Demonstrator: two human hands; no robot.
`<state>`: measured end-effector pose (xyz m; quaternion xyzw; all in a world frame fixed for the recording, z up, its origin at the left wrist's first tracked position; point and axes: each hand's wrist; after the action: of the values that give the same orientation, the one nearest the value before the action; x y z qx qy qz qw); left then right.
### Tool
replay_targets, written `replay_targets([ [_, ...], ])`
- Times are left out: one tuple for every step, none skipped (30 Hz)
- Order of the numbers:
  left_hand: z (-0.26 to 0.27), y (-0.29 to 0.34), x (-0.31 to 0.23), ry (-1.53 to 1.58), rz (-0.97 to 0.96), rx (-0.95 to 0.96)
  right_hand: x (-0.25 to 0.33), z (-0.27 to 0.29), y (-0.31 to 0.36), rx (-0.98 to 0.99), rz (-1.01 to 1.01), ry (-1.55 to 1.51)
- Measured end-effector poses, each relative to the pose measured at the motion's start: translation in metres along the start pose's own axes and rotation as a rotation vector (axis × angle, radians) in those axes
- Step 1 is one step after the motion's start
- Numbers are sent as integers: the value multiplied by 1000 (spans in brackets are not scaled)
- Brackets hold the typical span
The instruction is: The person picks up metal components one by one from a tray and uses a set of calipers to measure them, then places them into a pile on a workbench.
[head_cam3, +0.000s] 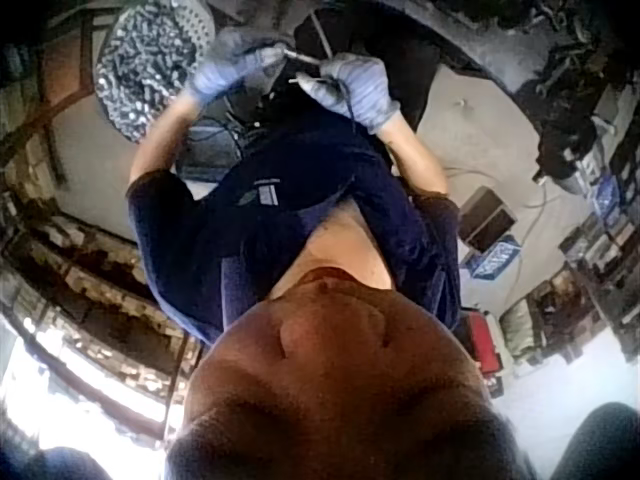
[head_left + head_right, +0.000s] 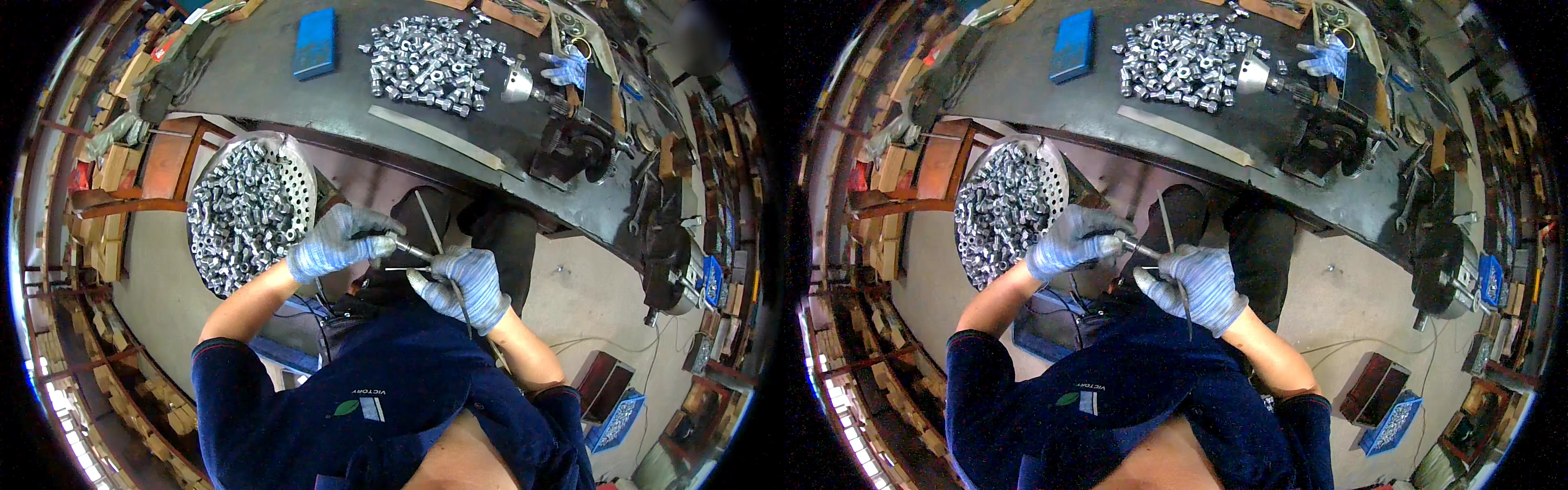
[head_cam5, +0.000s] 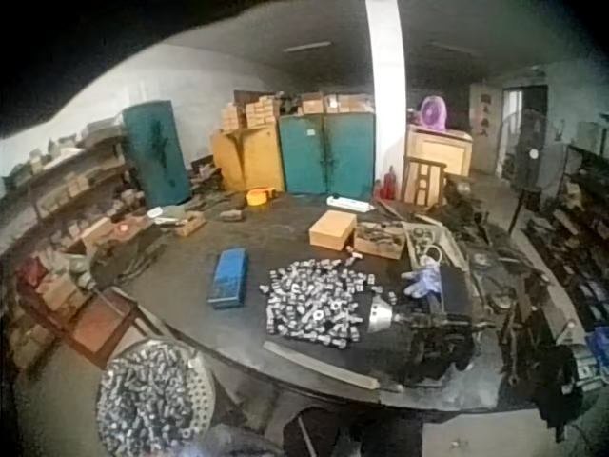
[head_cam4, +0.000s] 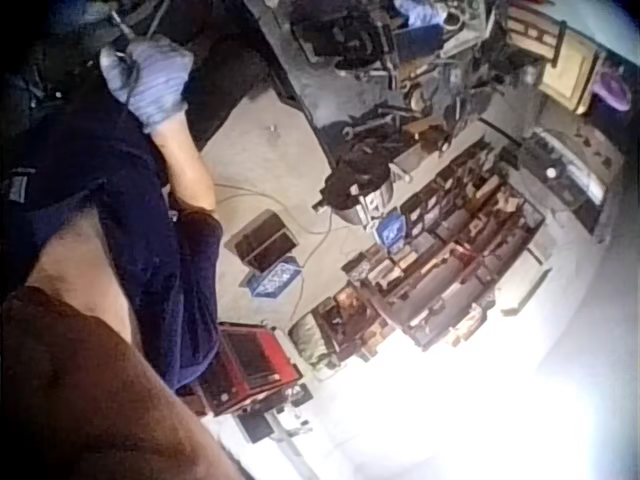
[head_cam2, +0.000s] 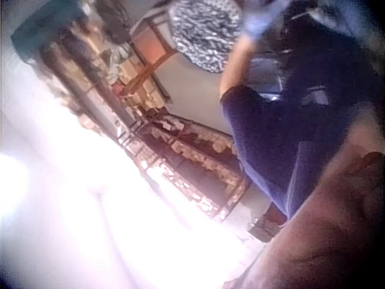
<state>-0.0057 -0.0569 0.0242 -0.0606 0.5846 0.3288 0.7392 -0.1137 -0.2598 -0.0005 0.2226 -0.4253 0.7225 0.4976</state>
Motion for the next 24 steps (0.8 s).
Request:
replay_targets([
  [-2, -1, 2, 31, 37, 8, -2, -1, 1, -9, -8, -9],
  [-5, -2, 5, 89, 48, 10, -4, -2, 2, -18, -16, -18],
  [-8, -3, 8, 144, 59, 8, -6, -3, 3, -12, -35, -41],
  [-9, -4, 11, 201, 69, 6, -7, -3, 4, -6, -54, -65],
  [-8, -5, 13, 178, 0, 0, -9, -3, 5, 1, -72, -89],
  [-6, -6, 14, 158, -70, -7, -11, -4, 8, -33, -91, -125],
  [-4, -7, 14, 137, -140, -13, -14, -4, 10, -66, -109, -162],
  [-4, -8, 12, 137, -125, -103, -16, -3, 13, -100, -127, -199],
  [-1, -8, 12, -56, -145, -171, -12, 2, 12, -104, -174, -213],
  [4, -10, 11, -250, -162, -237, -10, 7, 13, -101, -146, -227],
  [9, -12, 11, -444, -178, -301, -7, 11, 13, -98, -120, -241],
  [8, -16, 21, -592, -264, -424, 1, 16, 13, -67, -80, -242],
  [7, -17, 23, -628, -255, -454, 9, 22, 11, -39, -44, -243],
  [6, -18, 24, -664, -247, -483, 17, 25, 8, -22, 33, -253],
  [6, -18, 24, -700, -238, -513, 22, 23, 7, -69, 46, -418],
  [5, -19, 26, -719, -241, -525, 26, 27, 4, -3, 62, -396],
  [4, -19, 28, -739, -243, -538, 29, 30, 1, 63, 79, -374],
  [4, -20, 28, -760, -245, -551, 30, 29, 0, 89, 73, -354],
  [4, -20, 28, -778, -227, -536, 30, 25, -1, 71, 83, -347],
  [3, -20, 27, -797, -208, -521, 30, 20, -1, 54, 93, -341],
  [3, -20, 27, -813, -191, -507, 29, 18, -2, 38, 103, -332],
  [2, -20, 26, -828, -195, -514, 31, 18, -2, 60, 50, -328],
  [1, -20, 25, -842, -200, -521, 30, 16, -3, 46, 47, -339],
  [0, -19, 24, -858, -204, -528, 28, 13, -3, 30, 45, -352],
])
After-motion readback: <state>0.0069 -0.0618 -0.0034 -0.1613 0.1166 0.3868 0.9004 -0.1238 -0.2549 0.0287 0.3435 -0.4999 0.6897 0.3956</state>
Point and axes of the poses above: each hand's wrist, its own y-axis away from the middle knuckle, its own z-axis out of the back of the hand, x = y × z, and after that the axes turned 9 degrees about -y, right-handed
